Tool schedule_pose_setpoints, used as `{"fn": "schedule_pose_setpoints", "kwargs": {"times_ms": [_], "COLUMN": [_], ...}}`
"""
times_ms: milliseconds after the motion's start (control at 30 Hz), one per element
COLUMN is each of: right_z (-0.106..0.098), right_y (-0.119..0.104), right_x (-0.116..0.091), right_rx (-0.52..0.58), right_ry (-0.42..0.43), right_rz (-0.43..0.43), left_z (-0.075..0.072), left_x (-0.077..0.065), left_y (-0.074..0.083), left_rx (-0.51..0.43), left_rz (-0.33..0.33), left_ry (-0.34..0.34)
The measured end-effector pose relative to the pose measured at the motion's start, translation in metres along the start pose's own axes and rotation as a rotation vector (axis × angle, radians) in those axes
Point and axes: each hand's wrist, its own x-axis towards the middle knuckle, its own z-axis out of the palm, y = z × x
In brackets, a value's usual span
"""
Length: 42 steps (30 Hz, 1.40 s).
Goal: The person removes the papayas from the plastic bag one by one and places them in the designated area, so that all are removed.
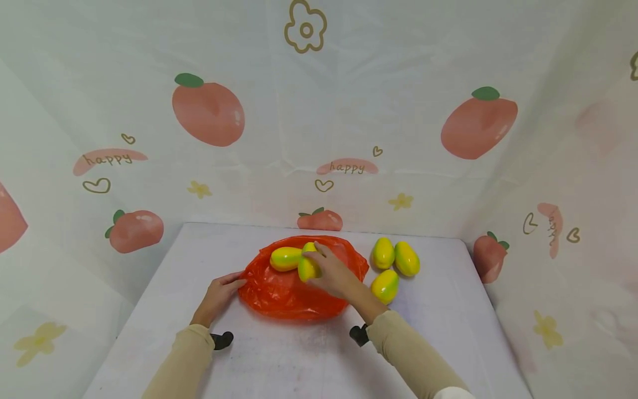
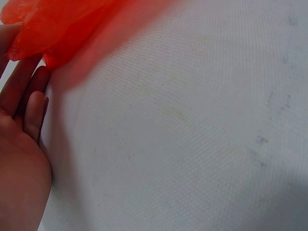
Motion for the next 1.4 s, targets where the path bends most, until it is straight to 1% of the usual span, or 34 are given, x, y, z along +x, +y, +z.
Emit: {"fn": "schedule_pose_setpoints", "kwargs": {"times_ms": [100, 300, 367, 533, 667, 800, 933, 1033, 1167, 1300, 1400], "right_z": [-0.001, -0.003, -0.004, -0.007, -0.01, -0.015, -0.022, -0.028, -0.036, -0.043, -0.047], "right_y": [0.003, 0.013, 0.016, 0.026, 0.035, 0.041, 0.048, 0.055, 0.064, 0.073, 0.08], "right_x": [-0.002, -0.008, -0.012, -0.022, -0.031, -0.04, -0.05, -0.056, -0.064, -0.073, -0.082], "right_rx": [-0.005, 0.014, 0.023, 0.005, -0.001, 0.004, -0.014, -0.035, -0.052, -0.052, -0.049], "right_ry": [0.012, 0.05, 0.062, 0.092, 0.114, 0.132, 0.154, 0.186, 0.222, 0.217, 0.221], "right_rz": [0.011, 0.026, 0.039, 0.057, 0.082, 0.121, 0.138, 0.126, 0.135, 0.179, 0.187], "left_z": [-0.001, -0.003, -0.004, -0.006, -0.005, -0.004, -0.002, -0.001, 0.0, 0.0, 0.0], "left_x": [-0.001, 0.003, 0.005, 0.008, 0.008, 0.005, 0.001, -0.001, -0.001, 0.0, 0.001], "left_y": [0.001, 0.0, -0.001, 0.0, 0.0, 0.001, 0.003, 0.004, 0.003, 0.001, 0.0], "left_rx": [0.007, 0.029, 0.03, 0.02, 0.014, 0.012, 0.026, 0.035, 0.03, 0.031, 0.042], "left_rz": [-0.007, -0.008, -0.003, 0.007, -0.004, -0.012, -0.001, 0.002, -0.006, 0.002, 0.01], "left_ry": [0.004, 0.007, -0.001, -0.003, -0.005, -0.006, 0.004, 0.009, 0.01, 0.008, 0.005]}}
